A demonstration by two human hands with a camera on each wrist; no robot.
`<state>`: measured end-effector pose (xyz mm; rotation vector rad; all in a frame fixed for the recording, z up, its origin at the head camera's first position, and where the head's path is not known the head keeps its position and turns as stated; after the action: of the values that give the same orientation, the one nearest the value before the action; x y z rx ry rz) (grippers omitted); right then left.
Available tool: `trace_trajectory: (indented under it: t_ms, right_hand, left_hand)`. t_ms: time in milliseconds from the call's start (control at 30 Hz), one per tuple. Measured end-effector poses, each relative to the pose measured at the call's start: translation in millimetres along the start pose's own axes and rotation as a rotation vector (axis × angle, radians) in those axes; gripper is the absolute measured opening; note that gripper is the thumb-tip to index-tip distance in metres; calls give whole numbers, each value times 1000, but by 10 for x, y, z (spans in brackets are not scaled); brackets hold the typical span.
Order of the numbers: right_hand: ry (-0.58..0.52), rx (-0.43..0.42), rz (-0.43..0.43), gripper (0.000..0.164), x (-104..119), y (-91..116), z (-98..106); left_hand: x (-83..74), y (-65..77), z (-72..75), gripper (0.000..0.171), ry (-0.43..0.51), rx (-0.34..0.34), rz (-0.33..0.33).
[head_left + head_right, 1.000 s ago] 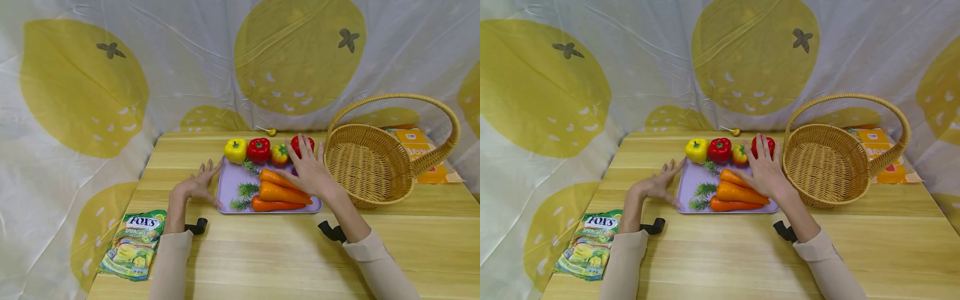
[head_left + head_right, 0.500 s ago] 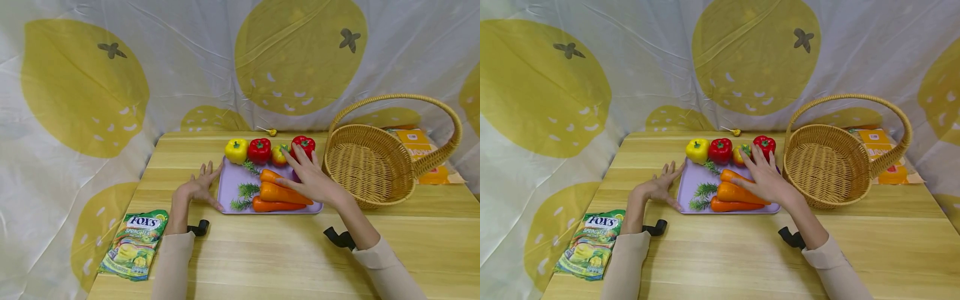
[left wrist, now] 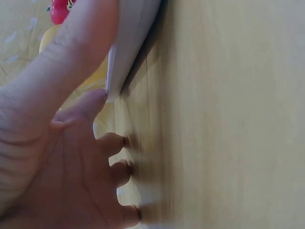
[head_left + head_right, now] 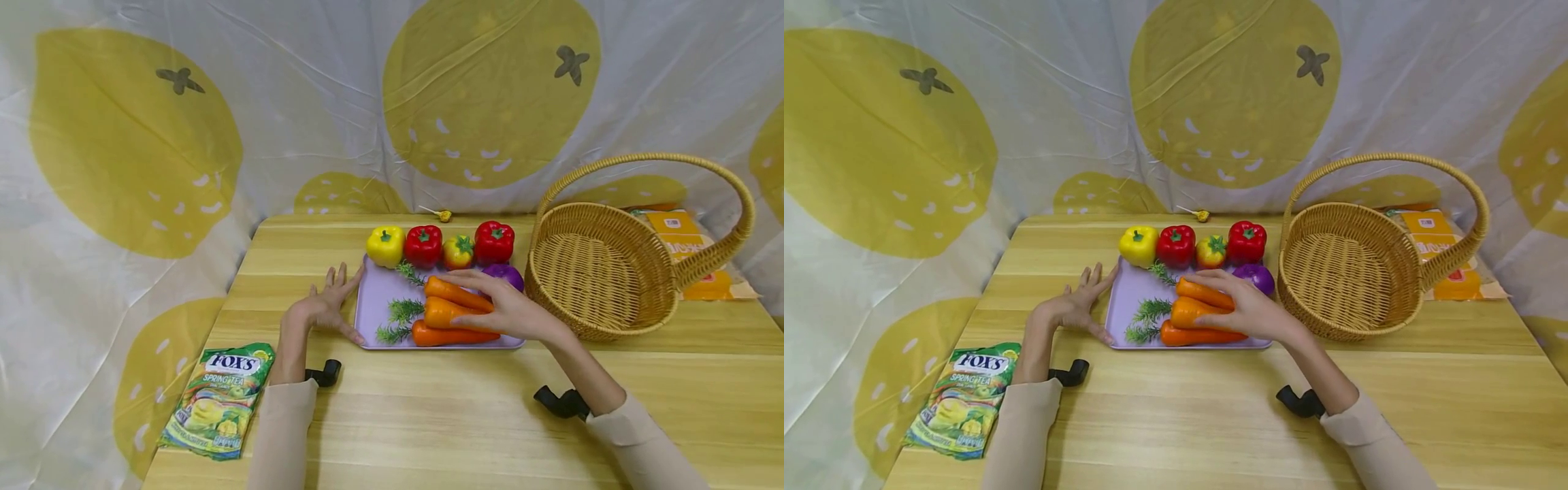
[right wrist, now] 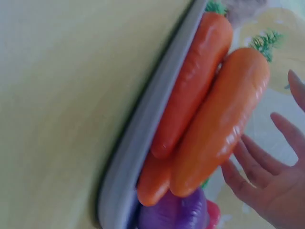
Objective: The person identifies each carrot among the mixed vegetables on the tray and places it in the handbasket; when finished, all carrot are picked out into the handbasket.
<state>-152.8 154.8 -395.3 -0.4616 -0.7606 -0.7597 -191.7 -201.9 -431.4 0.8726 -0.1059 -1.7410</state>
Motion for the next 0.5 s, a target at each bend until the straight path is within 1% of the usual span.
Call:
trace_trajectory:
  t_ms: [133, 333, 500]
  right_hand:
    - [-61, -4, 0, 66, -43, -9, -62]
    - [-83, -34, -25, 65, -91, -21, -131]
    - [-95, -38, -59, 62, -97, -17, -164]
  left_hand:
    - [3, 0, 8, 147, -4, 2, 3]
    - [-5, 1, 7, 147, -5, 0, -6]
    - [-9, 7, 2, 147, -4, -1, -5]
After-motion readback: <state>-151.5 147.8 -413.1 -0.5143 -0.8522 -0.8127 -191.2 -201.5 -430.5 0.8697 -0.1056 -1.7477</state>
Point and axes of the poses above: each hand's wrist, its own y-axis away from the middle knuckle, its own z-axis out of the back of the hand, x = y × z, the point moved 1 cm from there along -y, towards the middle knuckle, and after that the axes turned 2 degrees about y, right-handed, at the moved point
